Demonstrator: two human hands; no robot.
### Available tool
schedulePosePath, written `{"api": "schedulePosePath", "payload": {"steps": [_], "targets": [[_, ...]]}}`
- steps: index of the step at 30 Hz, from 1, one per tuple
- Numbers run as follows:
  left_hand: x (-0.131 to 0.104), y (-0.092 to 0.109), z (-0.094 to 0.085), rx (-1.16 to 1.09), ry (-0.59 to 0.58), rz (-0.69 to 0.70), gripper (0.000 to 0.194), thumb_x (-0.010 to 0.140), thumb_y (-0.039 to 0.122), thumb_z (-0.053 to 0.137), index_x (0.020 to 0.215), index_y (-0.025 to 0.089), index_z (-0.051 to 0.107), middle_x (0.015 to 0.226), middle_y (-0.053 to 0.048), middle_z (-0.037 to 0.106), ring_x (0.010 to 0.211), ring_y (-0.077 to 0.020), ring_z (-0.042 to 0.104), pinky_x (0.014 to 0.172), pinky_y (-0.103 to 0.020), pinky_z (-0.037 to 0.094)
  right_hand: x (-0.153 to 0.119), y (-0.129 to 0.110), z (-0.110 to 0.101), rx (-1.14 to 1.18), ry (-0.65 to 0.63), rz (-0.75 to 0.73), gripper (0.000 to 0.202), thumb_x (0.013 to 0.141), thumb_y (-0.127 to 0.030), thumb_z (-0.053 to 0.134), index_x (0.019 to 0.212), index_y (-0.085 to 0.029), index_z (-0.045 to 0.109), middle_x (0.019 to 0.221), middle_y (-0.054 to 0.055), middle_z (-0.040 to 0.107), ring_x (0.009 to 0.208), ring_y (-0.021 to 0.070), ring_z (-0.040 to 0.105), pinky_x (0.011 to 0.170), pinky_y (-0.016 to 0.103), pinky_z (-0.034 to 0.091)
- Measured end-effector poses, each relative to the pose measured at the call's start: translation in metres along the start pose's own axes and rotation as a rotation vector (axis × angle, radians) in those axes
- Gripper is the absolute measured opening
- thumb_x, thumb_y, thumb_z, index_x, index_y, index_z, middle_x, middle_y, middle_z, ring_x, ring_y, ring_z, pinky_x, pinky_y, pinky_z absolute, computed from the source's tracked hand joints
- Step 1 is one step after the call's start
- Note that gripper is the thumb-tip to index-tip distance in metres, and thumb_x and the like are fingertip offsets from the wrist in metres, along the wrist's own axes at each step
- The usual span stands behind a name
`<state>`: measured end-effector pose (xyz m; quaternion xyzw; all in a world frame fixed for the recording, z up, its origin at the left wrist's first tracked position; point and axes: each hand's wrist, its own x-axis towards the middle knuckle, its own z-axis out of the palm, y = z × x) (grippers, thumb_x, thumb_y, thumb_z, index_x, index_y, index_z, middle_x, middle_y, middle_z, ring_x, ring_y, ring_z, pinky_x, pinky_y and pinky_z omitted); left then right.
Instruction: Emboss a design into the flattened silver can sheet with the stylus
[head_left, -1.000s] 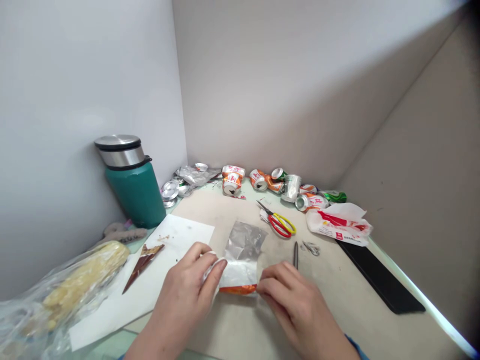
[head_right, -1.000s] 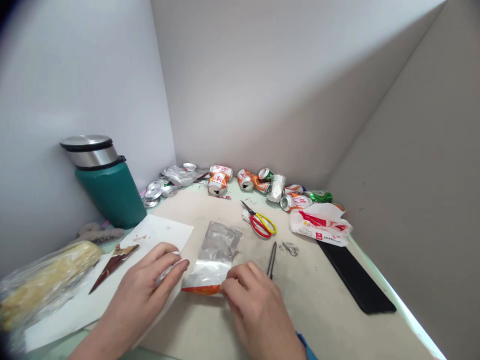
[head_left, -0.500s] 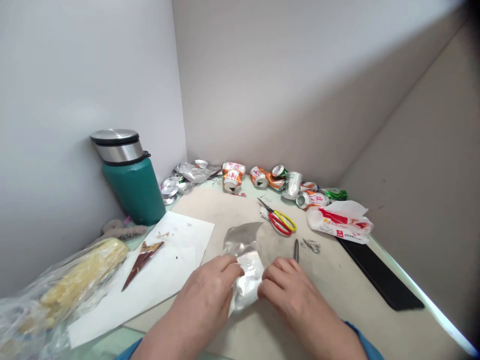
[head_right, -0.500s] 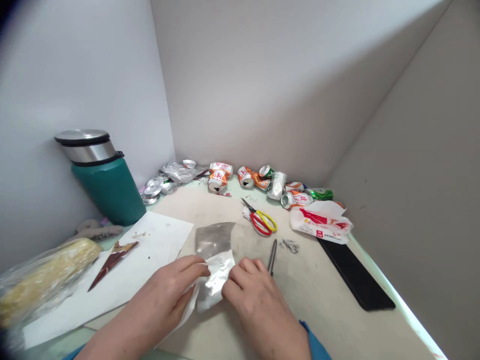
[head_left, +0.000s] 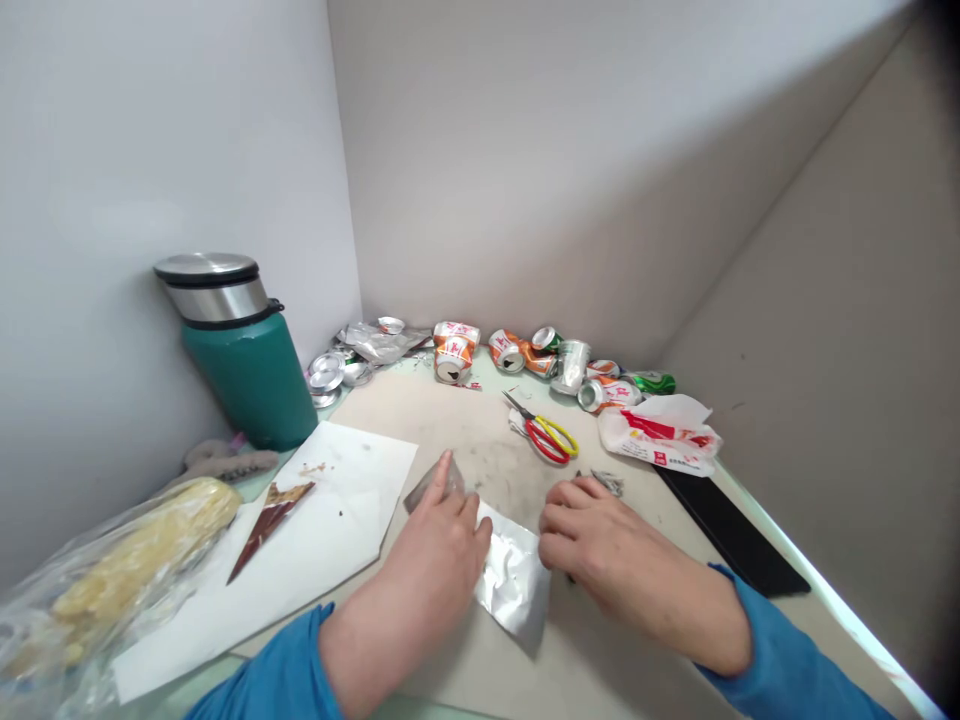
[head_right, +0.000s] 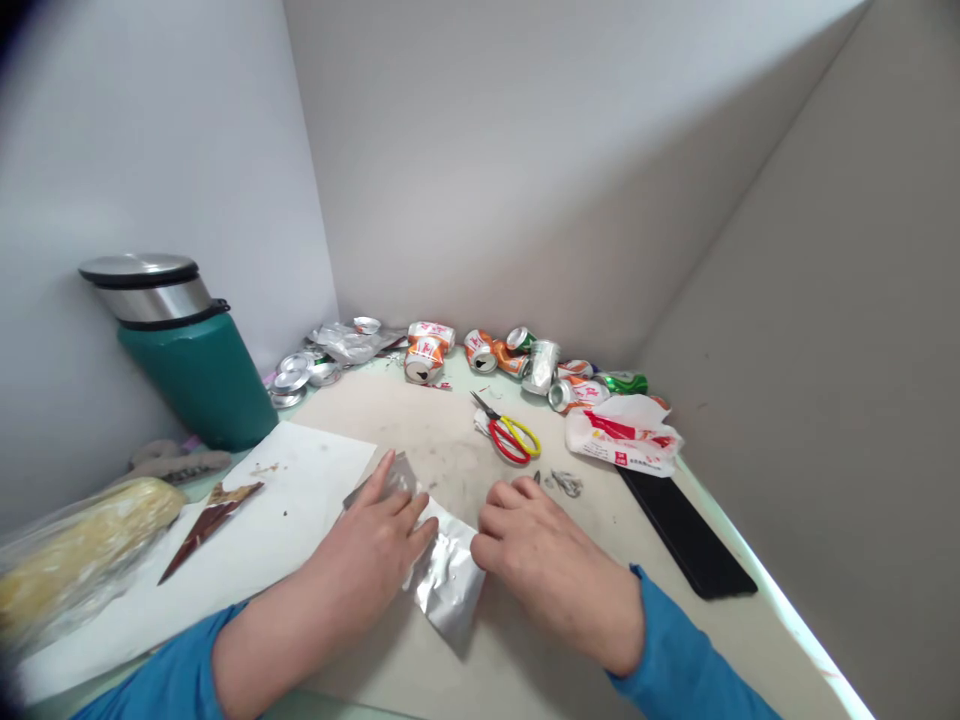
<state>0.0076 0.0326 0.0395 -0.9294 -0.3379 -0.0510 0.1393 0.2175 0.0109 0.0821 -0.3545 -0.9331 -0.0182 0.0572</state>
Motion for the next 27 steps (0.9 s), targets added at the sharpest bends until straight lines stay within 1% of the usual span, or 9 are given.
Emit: {"api": "schedulePosePath", "payload": {"steps": [3, 6, 9, 12, 14, 18, 21, 24, 27], "targets": [[-0.005, 0.005, 0.002, 0.003, -0.072, -0.005, 0.021, 0.081, 0.019, 0.051, 0.095, 0.017, 0.066, 0.093, -0.009, 0.067, 0.084, -0.0240, 0.060, 0.108, -0.060, 0.011, -0.007, -0.005, -0.003, 0.049, -0.011, 0.085, 0.012, 0.083, -0.023, 0.059, 0.071, -0.021, 0.060, 0.081, 0.004, 0.062, 0.085, 0.0211, 0.051, 0.079, 0.040, 0.035], [-0.011, 0.012, 0.003, -0.013, -0.165, -0.022, 0.034, 0.081, 0.023, 0.053, 0.113, 0.015, 0.060, 0.107, -0.015, 0.064, 0.097, -0.0292, 0.057, 0.100, -0.061, 0.027, -0.016, -0.013, 0.001, 0.027, 0.036, 0.241, 0.023, 0.078, -0.044, 0.065, 0.080, -0.021, 0.065, 0.103, 0.009, 0.061, 0.095, 0.0276, 0.051, 0.082, 0.045, 0.037], [-0.017, 0.019, 0.000, -0.017, -0.222, -0.051, 0.037, 0.084, 0.018, 0.047, 0.118, 0.012, 0.057, 0.115, -0.019, 0.060, 0.102, -0.0311, 0.054, 0.084, -0.051, 0.043, -0.024, -0.018, 0.014, 0.000, 0.049, 0.423, 0.020, 0.080, -0.033, 0.063, 0.097, -0.023, 0.065, 0.113, 0.011, 0.058, 0.096, 0.0281, 0.055, 0.079, 0.043, 0.042], [-0.020, 0.026, -0.004, -0.037, -0.260, -0.032, 0.037, 0.083, 0.015, 0.045, 0.118, 0.012, 0.057, 0.119, -0.019, 0.058, 0.102, -0.0313, 0.054, 0.076, -0.045, 0.046, -0.025, -0.016, 0.028, 0.079, -0.004, 0.546, 0.038, 0.083, -0.013, 0.051, 0.119, -0.026, 0.056, 0.101, 0.008, 0.063, 0.083, 0.0216, 0.062, 0.069, 0.034, 0.047], [-0.020, 0.029, -0.006, -0.069, -0.310, -0.013, 0.039, 0.082, 0.016, 0.046, 0.119, 0.013, 0.057, 0.120, -0.019, 0.057, 0.101, -0.0311, 0.055, 0.074, -0.044, 0.046, -0.020, -0.011, 0.033, 0.132, 0.028, 0.590, 0.043, 0.085, -0.009, 0.045, 0.124, -0.027, 0.052, 0.097, 0.005, 0.066, 0.081, 0.0199, 0.064, 0.068, 0.031, 0.048], [-0.017, 0.029, -0.012, -0.108, -0.399, -0.013, 0.041, 0.081, 0.014, 0.048, 0.122, 0.013, 0.055, 0.118, -0.020, 0.059, 0.097, -0.0313, 0.059, 0.076, -0.044, 0.046, -0.002, 0.004, 0.037, 0.159, 0.172, 0.600, 0.039, 0.085, -0.007, 0.043, 0.118, -0.024, 0.057, 0.104, 0.006, 0.068, 0.094, 0.0216, 0.063, 0.079, 0.032, 0.047], [-0.016, 0.022, -0.025, -0.135, -0.434, 0.041, 0.038, 0.080, 0.010, 0.047, 0.116, 0.014, 0.057, 0.109, -0.018, 0.063, 0.098, -0.0315, 0.060, 0.079, -0.044, 0.045, 0.014, 0.019, 0.037, 0.233, 0.171, 0.564, 0.033, 0.084, -0.007, 0.046, 0.108, -0.021, 0.063, 0.099, 0.006, 0.070, 0.090, 0.0205, 0.064, 0.077, 0.030, 0.047], [-0.018, 0.012, -0.041, -0.234, -0.451, 0.126, 0.030, 0.078, 0.006, 0.045, 0.101, 0.018, 0.060, 0.089, -0.010, 0.067, 0.078, -0.0260, 0.064, 0.067, -0.037, 0.047, 0.028, 0.034, 0.039, 0.279, 0.156, 0.514, 0.026, 0.083, -0.008, 0.048, 0.094, -0.021, 0.068, 0.094, 0.005, 0.071, 0.090, 0.0198, 0.063, 0.078, 0.029, 0.046], [-0.018, 0.007, -0.048, -0.304, -0.447, 0.131, 0.035, 0.075, 0.003, 0.046, 0.102, 0.023, 0.057, 0.082, -0.005, 0.067, 0.071, -0.0235, 0.064, 0.061, -0.032, 0.046, 0.039, 0.044, 0.043, 0.289, 0.168, 0.492, 0.025, 0.082, -0.008, 0.048, 0.090, -0.020, 0.069, 0.092, 0.006, 0.070, 0.090, 0.0197, 0.062, 0.080, 0.029, 0.045]]}}
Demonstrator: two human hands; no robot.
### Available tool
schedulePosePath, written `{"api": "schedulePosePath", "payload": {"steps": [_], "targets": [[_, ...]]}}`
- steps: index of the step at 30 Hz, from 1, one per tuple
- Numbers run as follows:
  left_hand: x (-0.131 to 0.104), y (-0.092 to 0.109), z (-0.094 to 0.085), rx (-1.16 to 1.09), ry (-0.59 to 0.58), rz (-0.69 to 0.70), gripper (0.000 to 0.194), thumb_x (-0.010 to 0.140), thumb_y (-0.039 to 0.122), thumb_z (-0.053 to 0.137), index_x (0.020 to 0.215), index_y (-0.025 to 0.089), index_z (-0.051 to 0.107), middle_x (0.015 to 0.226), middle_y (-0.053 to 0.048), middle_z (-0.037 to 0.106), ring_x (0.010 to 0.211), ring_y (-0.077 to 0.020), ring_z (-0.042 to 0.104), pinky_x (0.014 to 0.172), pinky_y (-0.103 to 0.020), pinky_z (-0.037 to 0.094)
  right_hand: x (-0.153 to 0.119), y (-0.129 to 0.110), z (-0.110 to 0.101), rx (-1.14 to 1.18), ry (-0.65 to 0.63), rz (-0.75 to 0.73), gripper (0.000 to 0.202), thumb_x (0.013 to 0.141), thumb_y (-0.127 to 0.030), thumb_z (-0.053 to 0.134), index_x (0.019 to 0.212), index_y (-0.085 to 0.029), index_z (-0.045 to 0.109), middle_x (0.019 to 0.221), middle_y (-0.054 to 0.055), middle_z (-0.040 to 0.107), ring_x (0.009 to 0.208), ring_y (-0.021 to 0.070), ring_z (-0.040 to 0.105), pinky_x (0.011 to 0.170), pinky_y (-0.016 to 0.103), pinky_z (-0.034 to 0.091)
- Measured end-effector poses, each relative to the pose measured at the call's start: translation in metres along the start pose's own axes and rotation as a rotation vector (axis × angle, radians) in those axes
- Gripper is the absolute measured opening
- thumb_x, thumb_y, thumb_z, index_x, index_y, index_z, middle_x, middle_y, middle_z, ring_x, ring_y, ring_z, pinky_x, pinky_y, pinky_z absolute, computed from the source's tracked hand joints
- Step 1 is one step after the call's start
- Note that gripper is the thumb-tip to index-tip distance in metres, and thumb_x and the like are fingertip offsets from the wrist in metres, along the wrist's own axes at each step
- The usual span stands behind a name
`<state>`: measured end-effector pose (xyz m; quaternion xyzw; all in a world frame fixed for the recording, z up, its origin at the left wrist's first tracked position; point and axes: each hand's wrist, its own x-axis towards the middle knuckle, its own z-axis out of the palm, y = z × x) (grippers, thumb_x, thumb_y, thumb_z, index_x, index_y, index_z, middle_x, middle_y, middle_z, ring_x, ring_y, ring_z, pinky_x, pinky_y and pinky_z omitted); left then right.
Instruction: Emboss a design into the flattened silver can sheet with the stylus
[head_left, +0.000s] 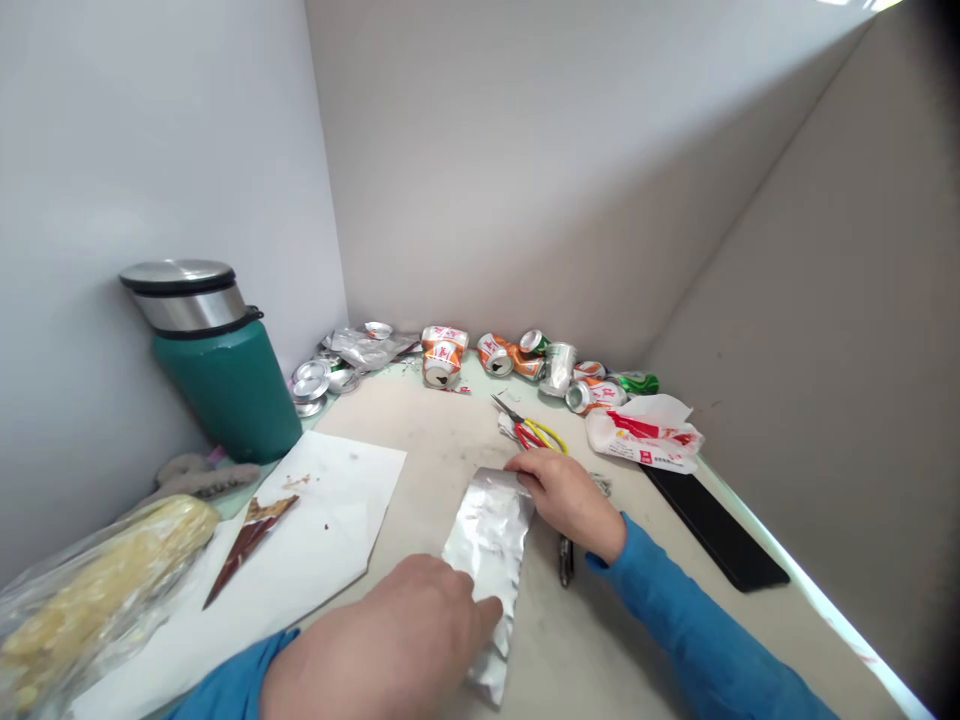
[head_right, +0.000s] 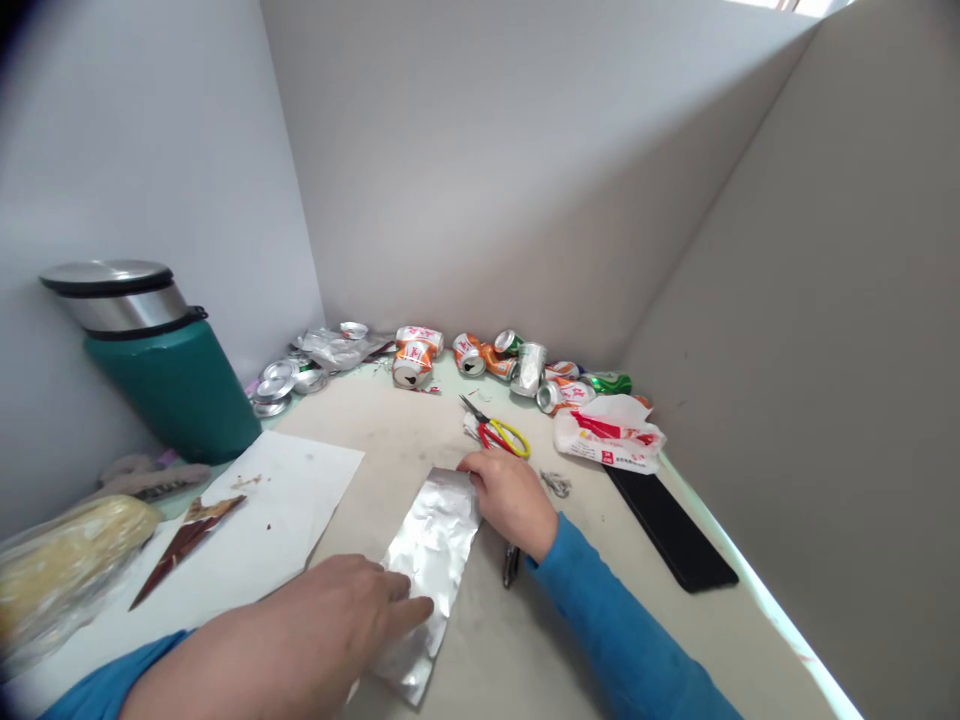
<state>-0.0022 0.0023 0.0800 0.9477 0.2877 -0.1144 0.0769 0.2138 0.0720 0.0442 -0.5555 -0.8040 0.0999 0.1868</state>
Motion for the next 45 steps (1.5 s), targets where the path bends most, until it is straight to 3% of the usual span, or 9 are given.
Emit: {"api": "schedulePosePath", "payload": {"steps": [3, 8, 11, 17, 20, 23, 26, 39, 45], "targets": [[0.008, -0.004, 0.005, -0.025, 0.069, -0.065, 0.042, 0.076, 0.002, 0.041, 0.110, 0.023, 0.052, 0.080, -0.004, 0.066, 0.065, -0.0233, 0.063, 0.058, -0.032, 0.045, 0.008, 0.001, 0.004, 0.058, 0.000, 0.008, 0.026, 0.082, -0.008, 0.048, 0.090, -0.019, 0.070, 0.093, 0.007, 0.070, 0.091, 0.0203, 0.061, 0.082, 0.031, 0.043], [0.036, -0.011, 0.021, -0.102, 0.090, -0.138, 0.019, 0.083, 0.011, 0.044, 0.092, 0.020, 0.058, 0.083, -0.005, 0.065, 0.069, -0.0211, 0.064, 0.064, -0.031, 0.047, 0.019, 0.003, 0.011, 0.155, -0.045, 0.045, 0.025, 0.079, -0.009, 0.050, 0.088, -0.020, 0.071, 0.090, 0.005, 0.071, 0.087, 0.0195, 0.062, 0.079, 0.029, 0.043], [0.045, -0.010, 0.030, -0.109, 0.107, -0.190, 0.014, 0.085, 0.024, 0.052, 0.096, 0.018, 0.059, 0.095, -0.009, 0.062, 0.080, -0.0245, 0.063, 0.070, -0.035, 0.049, 0.026, 0.007, 0.016, 0.215, -0.072, 0.091, 0.024, 0.077, -0.011, 0.050, 0.086, -0.019, 0.071, 0.085, 0.003, 0.072, 0.081, 0.0182, 0.063, 0.075, 0.028, 0.044], [0.050, -0.016, 0.043, -0.141, 0.146, -0.255, 0.057, 0.075, 0.052, 0.065, 0.117, 0.015, 0.054, 0.127, -0.016, 0.051, 0.111, -0.0323, 0.052, 0.092, -0.046, 0.044, 0.033, 0.013, 0.023, 0.337, -0.100, 0.209, 0.019, 0.076, -0.017, 0.052, 0.082, -0.016, 0.070, 0.076, 0.003, 0.070, 0.070, 0.0166, 0.062, 0.065, 0.026, 0.045], [0.053, -0.025, 0.040, -0.151, 0.130, -0.235, 0.085, 0.071, 0.065, 0.059, 0.135, 0.012, 0.041, 0.148, -0.021, 0.029, 0.133, -0.0389, 0.029, 0.105, -0.056, 0.027, 0.034, 0.015, 0.025, 0.389, -0.098, 0.224, 0.018, 0.077, -0.020, 0.053, 0.083, -0.016, 0.069, 0.077, 0.002, 0.070, 0.070, 0.0155, 0.061, 0.064, 0.025, 0.044], [0.054, -0.032, 0.033, -0.165, 0.081, -0.202, 0.099, 0.071, 0.072, 0.053, 0.143, 0.009, 0.026, 0.151, -0.023, 0.009, 0.140, -0.0366, 0.005, 0.109, -0.061, 0.006, 0.033, 0.018, 0.028, 0.420, -0.079, 0.230, 0.016, 0.077, -0.022, 0.054, 0.084, -0.016, 0.068, 0.078, 0.002, 0.069, 0.071, 0.0153, 0.061, 0.066, 0.025, 0.045], [0.055, -0.035, 0.029, -0.188, 0.015, -0.234, 0.109, 0.067, 0.070, 0.059, 0.144, 0.007, 0.016, 0.149, -0.024, 0.004, 0.139, -0.0345, 0.000, 0.108, -0.063, 0.001, 0.033, 0.019, 0.030, 0.433, -0.059, 0.223, 0.015, 0.078, -0.023, 0.055, 0.085, -0.017, 0.067, 0.079, 0.002, 0.069, 0.073, 0.0158, 0.062, 0.069, 0.026, 0.045], [0.061, -0.043, 0.049, -0.244, 0.296, -0.328, 0.131, 0.044, 0.068, 0.075, 0.144, 0.007, 0.015, 0.144, -0.026, 0.032, 0.131, -0.0431, 0.030, 0.106, -0.065, 0.011, 0.030, 0.013, 0.034, 0.141, 0.090, 0.083, 0.014, 0.086, -0.024, 0.054, 0.082, -0.020, 0.067, 0.080, 0.003, 0.068, 0.079, 0.0179, 0.061, 0.073, 0.028, 0.044], [0.061, -0.047, 0.057, -0.205, 0.382, -0.306, 0.131, 0.044, 0.075, 0.070, 0.142, 0.006, 0.018, 0.141, -0.027, 0.037, 0.133, -0.0441, 0.025, 0.106, -0.066, 0.007, 0.016, 0.018, -0.001, 0.083, 0.183, -0.002, 0.016, 0.088, -0.030, 0.053, 0.088, -0.020, 0.066, 0.087, 0.006, 0.066, 0.086, 0.0203, 0.059, 0.077, 0.031, 0.045]]}}
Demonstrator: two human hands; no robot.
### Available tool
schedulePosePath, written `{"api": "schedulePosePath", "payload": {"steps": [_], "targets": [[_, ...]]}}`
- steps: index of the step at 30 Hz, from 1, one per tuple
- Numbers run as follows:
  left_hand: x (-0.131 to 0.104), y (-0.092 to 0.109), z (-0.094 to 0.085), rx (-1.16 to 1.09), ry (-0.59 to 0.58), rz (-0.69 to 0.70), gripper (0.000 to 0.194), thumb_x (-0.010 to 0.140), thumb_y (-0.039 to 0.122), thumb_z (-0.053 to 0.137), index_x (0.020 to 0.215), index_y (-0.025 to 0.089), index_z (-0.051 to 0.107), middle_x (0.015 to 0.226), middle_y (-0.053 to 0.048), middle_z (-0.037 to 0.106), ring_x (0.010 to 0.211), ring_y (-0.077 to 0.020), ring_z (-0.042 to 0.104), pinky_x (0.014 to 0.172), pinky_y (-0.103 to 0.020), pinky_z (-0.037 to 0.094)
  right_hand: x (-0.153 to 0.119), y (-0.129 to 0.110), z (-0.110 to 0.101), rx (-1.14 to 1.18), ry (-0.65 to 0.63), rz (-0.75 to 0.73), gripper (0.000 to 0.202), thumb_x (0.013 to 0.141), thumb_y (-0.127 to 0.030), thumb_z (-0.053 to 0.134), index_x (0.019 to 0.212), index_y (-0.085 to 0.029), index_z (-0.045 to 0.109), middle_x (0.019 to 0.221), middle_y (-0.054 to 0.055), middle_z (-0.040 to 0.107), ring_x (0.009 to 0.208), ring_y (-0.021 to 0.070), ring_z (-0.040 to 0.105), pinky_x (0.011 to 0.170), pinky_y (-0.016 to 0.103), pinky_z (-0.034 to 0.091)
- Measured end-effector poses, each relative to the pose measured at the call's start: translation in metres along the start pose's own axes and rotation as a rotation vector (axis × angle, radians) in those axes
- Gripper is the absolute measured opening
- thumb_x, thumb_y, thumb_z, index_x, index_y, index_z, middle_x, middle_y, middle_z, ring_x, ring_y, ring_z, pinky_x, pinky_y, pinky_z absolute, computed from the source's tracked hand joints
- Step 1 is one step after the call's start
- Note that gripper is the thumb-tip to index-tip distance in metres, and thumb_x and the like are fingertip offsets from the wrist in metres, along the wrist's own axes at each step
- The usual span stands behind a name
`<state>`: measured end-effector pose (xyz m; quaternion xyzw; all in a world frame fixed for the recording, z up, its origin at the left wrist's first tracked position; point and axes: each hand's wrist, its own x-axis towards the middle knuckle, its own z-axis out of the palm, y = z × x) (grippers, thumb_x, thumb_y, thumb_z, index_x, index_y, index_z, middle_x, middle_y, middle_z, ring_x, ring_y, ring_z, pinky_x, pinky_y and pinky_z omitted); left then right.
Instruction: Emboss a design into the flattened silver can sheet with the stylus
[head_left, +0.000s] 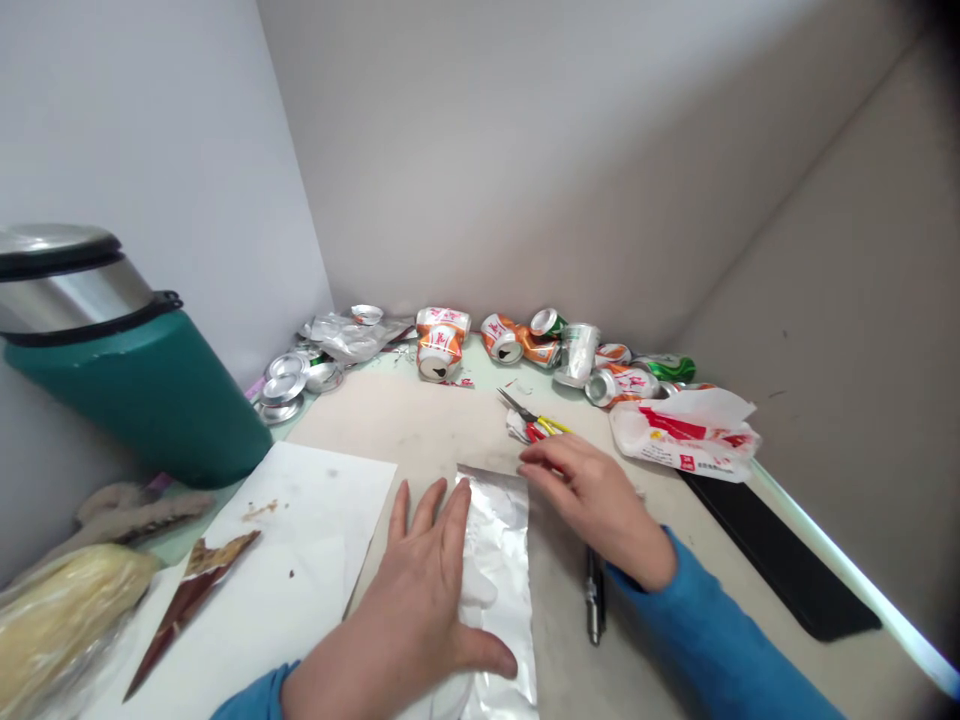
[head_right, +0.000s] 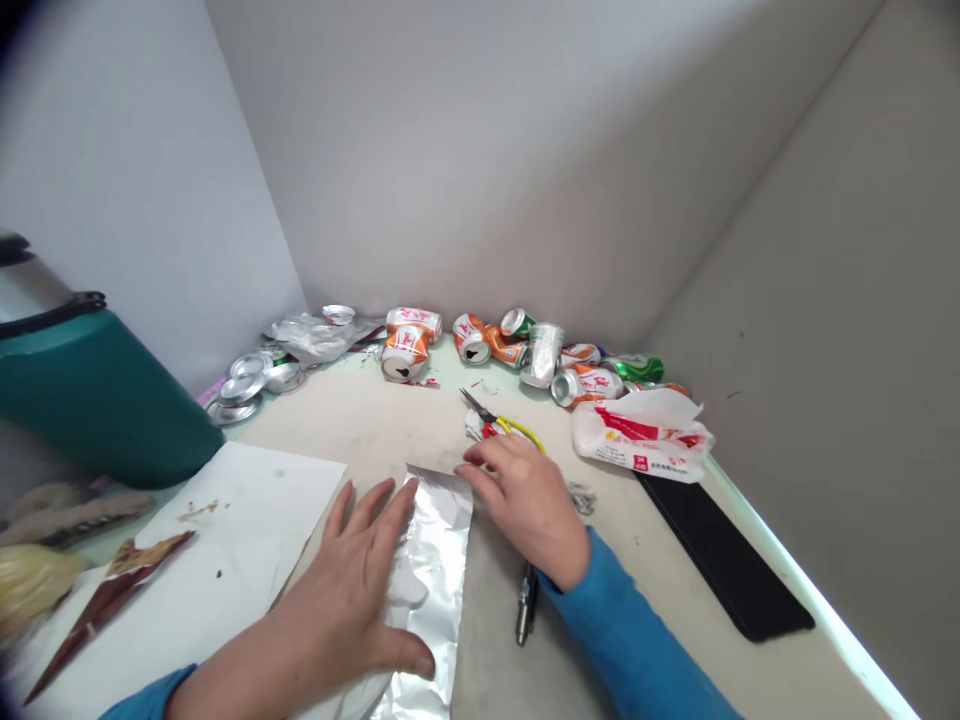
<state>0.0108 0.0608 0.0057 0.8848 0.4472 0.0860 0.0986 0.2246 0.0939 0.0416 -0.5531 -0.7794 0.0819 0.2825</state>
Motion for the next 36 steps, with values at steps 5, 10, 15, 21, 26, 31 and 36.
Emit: {"api": "schedulePosePath", "payload": {"steps": [5, 10, 15, 21, 26, 31, 36], "targets": [[0.001, 0.002, -0.005, 0.026, -0.051, 0.036, 0.108, 0.052, 0.078, 0.062, 0.130, 0.007, 0.043, 0.142, -0.030, 0.032, 0.133, -0.0445, 0.026, 0.104, -0.070, 0.009, -0.033, 0.019, -0.035, -0.204, -0.172, 0.035, 0.015, 0.086, -0.022, 0.051, 0.087, -0.024, 0.066, 0.086, 0.004, 0.066, 0.076, 0.0191, 0.061, 0.065, 0.030, 0.046], [0.003, 0.006, -0.014, 0.011, -0.134, 0.025, 0.098, 0.057, 0.080, 0.056, 0.130, 0.015, 0.048, 0.146, -0.026, 0.027, 0.135, -0.0427, 0.023, 0.104, -0.070, 0.007, -0.063, 0.028, -0.034, -0.369, -0.338, -0.033, 0.028, 0.083, -0.008, 0.044, 0.091, -0.026, 0.063, 0.099, 0.005, 0.061, 0.079, 0.0181, 0.060, 0.064, 0.029, 0.046], [-0.001, 0.005, -0.016, -0.001, -0.115, 0.030, 0.096, 0.057, 0.079, 0.057, 0.132, 0.019, 0.046, 0.146, -0.024, 0.029, 0.136, -0.0405, 0.022, 0.104, -0.069, 0.007, -0.060, 0.023, -0.033, -0.412, -0.388, -0.151, 0.024, 0.083, -0.004, 0.044, 0.079, -0.023, 0.058, 0.093, 0.005, 0.061, 0.080, 0.0191, 0.059, 0.067, 0.031, 0.045], [-0.006, -0.001, -0.010, 0.003, -0.082, 0.071, 0.097, 0.060, 0.083, 0.046, 0.135, 0.021, 0.042, 0.146, -0.023, 0.028, 0.137, -0.0383, 0.020, 0.105, -0.067, 0.003, -0.060, 0.024, -0.033, -0.420, -0.472, -0.181, 0.024, 0.075, -0.001, 0.045, 0.080, -0.023, 0.053, 0.079, 0.002, 0.060, 0.069, 0.0187, 0.057, 0.062, 0.031, 0.042], [-0.006, -0.001, -0.011, -0.004, -0.103, 0.070, 0.095, 0.062, 0.082, 0.046, 0.135, 0.022, 0.042, 0.145, -0.022, 0.034, 0.137, -0.0388, 0.020, 0.104, -0.069, 0.003, -0.062, 0.022, -0.048, -0.097, -0.290, -0.018, 0.026, 0.072, -0.007, 0.050, 0.092, -0.024, 0.056, 0.081, 0.003, 0.059, 0.071, 0.0188, 0.057, 0.061, 0.030, 0.045], [-0.003, 0.002, -0.017, -0.019, -0.158, 0.060, 0.094, 0.064, 0.081, 0.047, 0.136, 0.022, 0.041, 0.144, -0.022, 0.035, 0.137, -0.0394, 0.020, 0.103, -0.071, 0.005, -0.039, -0.008, -0.043, 0.770, 0.155, 0.239, 0.010, 0.085, -0.032, 0.050, 0.079, -0.024, 0.053, 0.086, 0.006, 0.054, 0.067, 0.0183, 0.057, 0.056, 0.031, 0.051], [0.001, 0.003, -0.012, -0.011, -0.208, 0.028, 0.087, 0.067, 0.071, 0.057, 0.138, 0.024, 0.039, 0.144, -0.022, 0.035, 0.137, -0.0399, 0.017, 0.101, -0.073, 0.006, -0.022, -0.031, 0.002, 1.159, -0.009, 0.385, 0.036, 0.088, -0.051, 0.045, 0.077, -0.021, 0.060, 0.067, 0.001, 0.052, 0.050, 0.0136, 0.053, 0.048, 0.028, 0.048]]}}
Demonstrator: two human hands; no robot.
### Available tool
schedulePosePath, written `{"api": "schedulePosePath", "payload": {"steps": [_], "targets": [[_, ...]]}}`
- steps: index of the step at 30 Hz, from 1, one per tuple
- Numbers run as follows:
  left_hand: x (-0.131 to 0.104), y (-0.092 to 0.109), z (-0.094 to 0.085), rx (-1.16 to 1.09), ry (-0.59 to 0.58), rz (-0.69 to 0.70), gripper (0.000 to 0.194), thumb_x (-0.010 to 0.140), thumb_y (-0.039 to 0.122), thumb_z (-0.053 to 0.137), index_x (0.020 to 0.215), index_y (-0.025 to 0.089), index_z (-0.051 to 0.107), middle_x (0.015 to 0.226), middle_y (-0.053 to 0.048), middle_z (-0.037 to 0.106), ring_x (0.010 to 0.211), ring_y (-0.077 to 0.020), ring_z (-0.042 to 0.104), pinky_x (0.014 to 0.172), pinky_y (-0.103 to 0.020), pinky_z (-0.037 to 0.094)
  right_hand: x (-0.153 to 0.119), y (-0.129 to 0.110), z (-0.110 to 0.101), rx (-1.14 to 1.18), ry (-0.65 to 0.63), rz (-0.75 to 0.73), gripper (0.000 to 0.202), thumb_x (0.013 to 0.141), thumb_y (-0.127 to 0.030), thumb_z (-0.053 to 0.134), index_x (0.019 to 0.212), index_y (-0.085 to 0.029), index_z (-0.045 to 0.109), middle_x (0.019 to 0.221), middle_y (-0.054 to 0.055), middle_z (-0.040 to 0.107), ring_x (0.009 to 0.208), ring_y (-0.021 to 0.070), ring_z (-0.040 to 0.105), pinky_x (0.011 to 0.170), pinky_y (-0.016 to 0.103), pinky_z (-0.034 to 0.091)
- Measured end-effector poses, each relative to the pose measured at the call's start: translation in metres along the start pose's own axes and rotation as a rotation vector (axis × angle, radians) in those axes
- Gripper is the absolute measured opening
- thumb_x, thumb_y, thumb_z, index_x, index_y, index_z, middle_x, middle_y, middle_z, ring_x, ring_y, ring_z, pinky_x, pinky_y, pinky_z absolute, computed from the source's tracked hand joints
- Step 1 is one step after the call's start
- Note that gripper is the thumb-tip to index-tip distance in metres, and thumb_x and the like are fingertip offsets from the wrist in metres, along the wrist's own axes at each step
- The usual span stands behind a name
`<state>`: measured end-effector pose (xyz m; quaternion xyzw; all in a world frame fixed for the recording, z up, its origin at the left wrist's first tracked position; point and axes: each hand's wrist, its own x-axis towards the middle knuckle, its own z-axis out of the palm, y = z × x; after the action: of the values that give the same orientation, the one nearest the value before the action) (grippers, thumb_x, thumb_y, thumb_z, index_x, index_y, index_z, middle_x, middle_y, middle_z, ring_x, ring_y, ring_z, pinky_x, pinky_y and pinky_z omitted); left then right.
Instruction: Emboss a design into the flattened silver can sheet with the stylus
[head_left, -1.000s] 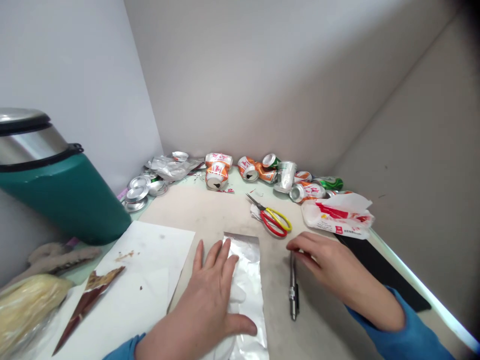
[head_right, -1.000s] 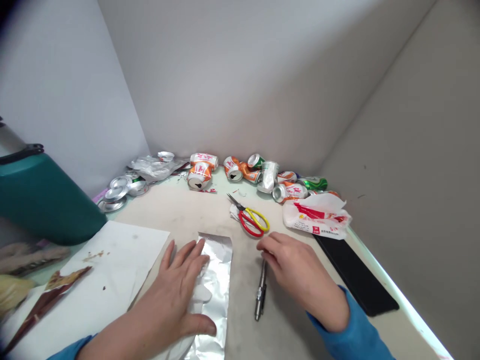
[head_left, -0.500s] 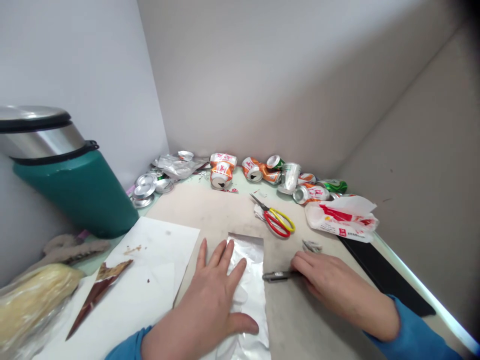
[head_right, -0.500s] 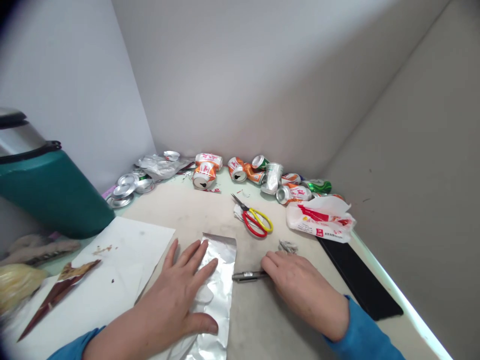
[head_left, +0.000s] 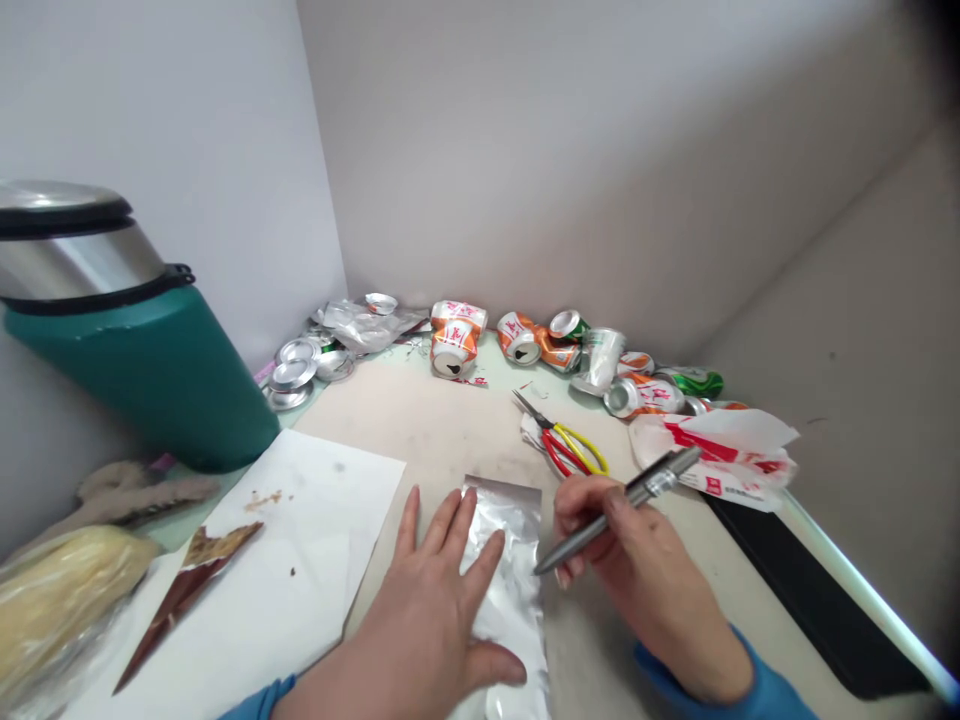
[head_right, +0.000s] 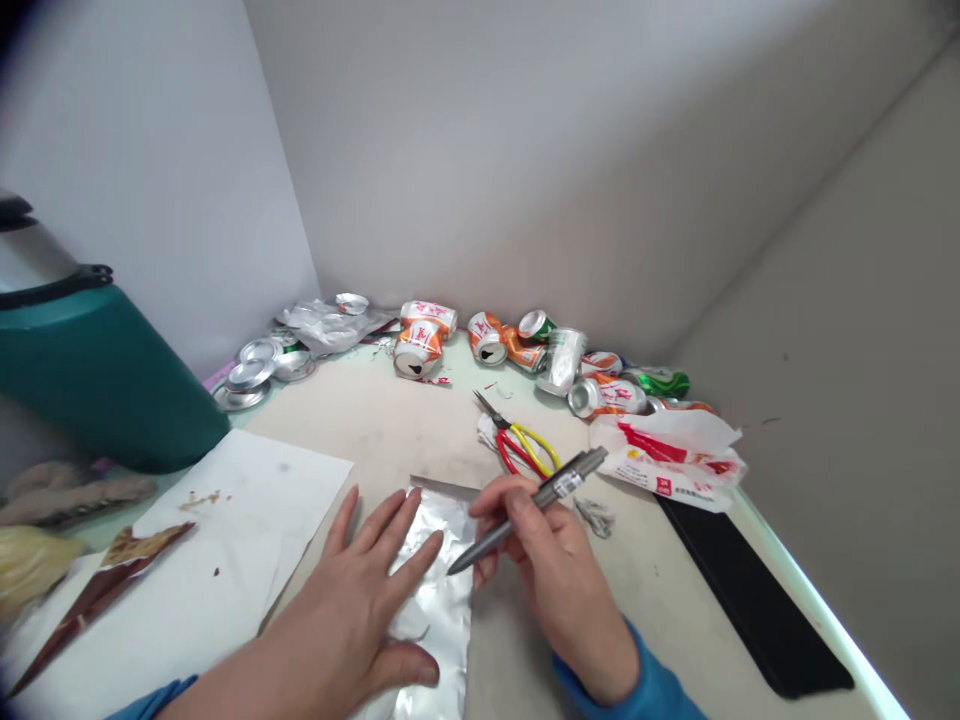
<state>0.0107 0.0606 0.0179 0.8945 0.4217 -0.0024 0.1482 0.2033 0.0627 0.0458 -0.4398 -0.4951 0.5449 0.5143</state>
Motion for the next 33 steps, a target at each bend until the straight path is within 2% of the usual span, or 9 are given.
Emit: {"api": "schedulePosePath", "payload": {"steps": [5, 7, 10, 12, 15, 20, 23, 27, 33], "targets": [[0.004, -0.003, 0.004, 0.004, -0.050, -0.010, 0.087, 0.069, 0.068, 0.059, 0.140, 0.023, 0.035, 0.146, -0.027, 0.022, 0.136, -0.0427, 0.013, 0.100, -0.073, 0.007, 0.003, 0.028, 0.002, 0.125, 0.108, 0.009, 0.042, 0.091, -0.053, 0.040, 0.068, -0.022, 0.057, 0.047, -0.005, 0.039, 0.040, 0.0112, 0.046, 0.045, 0.025, 0.044], [0.006, -0.006, 0.005, 0.003, -0.065, 0.001, 0.085, 0.070, 0.068, 0.058, 0.139, 0.021, 0.038, 0.146, -0.028, 0.022, 0.135, -0.0456, 0.015, 0.098, -0.075, 0.009, 0.003, 0.036, -0.003, 0.112, 0.068, 0.010, 0.042, 0.092, -0.053, 0.036, 0.076, -0.022, 0.060, 0.046, -0.004, 0.046, 0.042, 0.0128, 0.049, 0.049, 0.027, 0.047], [0.008, -0.010, 0.011, 0.035, -0.041, 0.039, 0.080, 0.073, 0.067, 0.055, 0.138, 0.025, 0.038, 0.144, -0.029, 0.027, 0.132, -0.0485, 0.022, 0.092, -0.079, 0.014, 0.005, 0.043, -0.009, -0.070, -0.068, -0.027, 0.036, 0.094, -0.049, 0.038, 0.096, -0.024, 0.063, 0.068, 0.003, 0.065, 0.066, 0.0183, 0.063, 0.070, 0.033, 0.051], [0.009, -0.013, 0.018, 0.078, 0.016, 0.066, 0.084, 0.073, 0.065, 0.057, 0.142, 0.028, 0.029, 0.143, -0.028, 0.031, 0.130, -0.0496, 0.027, 0.089, -0.079, 0.019, 0.007, 0.043, -0.010, -0.238, -0.093, -0.055, 0.027, 0.092, -0.044, 0.044, 0.099, -0.026, 0.064, 0.087, 0.004, 0.068, 0.084, 0.0198, 0.063, 0.079, 0.032, 0.050], [0.009, -0.016, 0.027, 0.147, 0.097, 0.100, 0.087, 0.072, 0.066, 0.057, 0.143, 0.026, 0.028, 0.140, -0.029, 0.036, 0.126, -0.0503, 0.035, 0.089, -0.077, 0.023, 0.011, 0.040, -0.007, -0.376, -0.053, -0.037, 0.014, 0.086, -0.036, 0.057, 0.093, -0.027, 0.065, 0.092, 0.001, 0.066, 0.088, 0.0177, 0.061, 0.076, 0.025, 0.050], [0.007, -0.018, 0.028, 0.247, 0.195, 0.126, 0.081, 0.073, 0.062, 0.059, 0.139, 0.022, 0.035, 0.140, -0.027, 0.039, 0.127, -0.0449, 0.037, 0.097, -0.072, 0.015, 0.014, 0.043, 0.000, -0.451, 0.022, 0.051, 0.009, 0.088, -0.032, 0.055, 0.086, -0.025, 0.060, 0.080, -0.002, 0.062, 0.074, 0.0127, 0.059, 0.068, 0.020, 0.048], [0.003, -0.018, 0.020, 0.233, 0.177, 0.154, 0.079, 0.074, 0.059, 0.060, 0.139, 0.021, 0.035, 0.140, -0.026, 0.038, 0.129, -0.0427, 0.034, 0.096, -0.068, 0.025, 0.015, 0.045, -0.001, -0.460, -0.022, 0.055, 0.013, 0.089, -0.034, 0.053, 0.095, -0.026, 0.061, 0.090, -0.001, 0.065, 0.081, 0.0132, 0.061, 0.074, 0.021, 0.048], [-0.003, -0.014, 0.010, 0.220, 0.180, 0.154, 0.059, 0.084, 0.059, 0.048, 0.128, 0.019, 0.051, 0.135, -0.020, 0.048, 0.128, -0.0367, 0.040, 0.098, -0.065, 0.030, 0.015, 0.044, -0.002, -0.363, -0.096, 0.056, 0.015, 0.089, -0.034, 0.053, 0.096, -0.026, 0.064, 0.098, 0.001, 0.068, 0.082, 0.0129, 0.063, 0.076, 0.022, 0.049], [-0.011, -0.011, 0.017, 0.305, 0.406, 0.239, 0.041, 0.091, 0.043, 0.047, 0.114, 0.012, 0.062, 0.118, -0.012, 0.064, 0.110, -0.0247, 0.059, 0.097, -0.043, 0.041, 0.015, 0.044, 0.000, -0.228, -0.110, 0.078, 0.014, 0.089, -0.033, 0.054, 0.095, -0.024, 0.063, 0.088, 0.000, 0.069, 0.080, 0.0123, 0.065, 0.074, 0.021, 0.051]]}}
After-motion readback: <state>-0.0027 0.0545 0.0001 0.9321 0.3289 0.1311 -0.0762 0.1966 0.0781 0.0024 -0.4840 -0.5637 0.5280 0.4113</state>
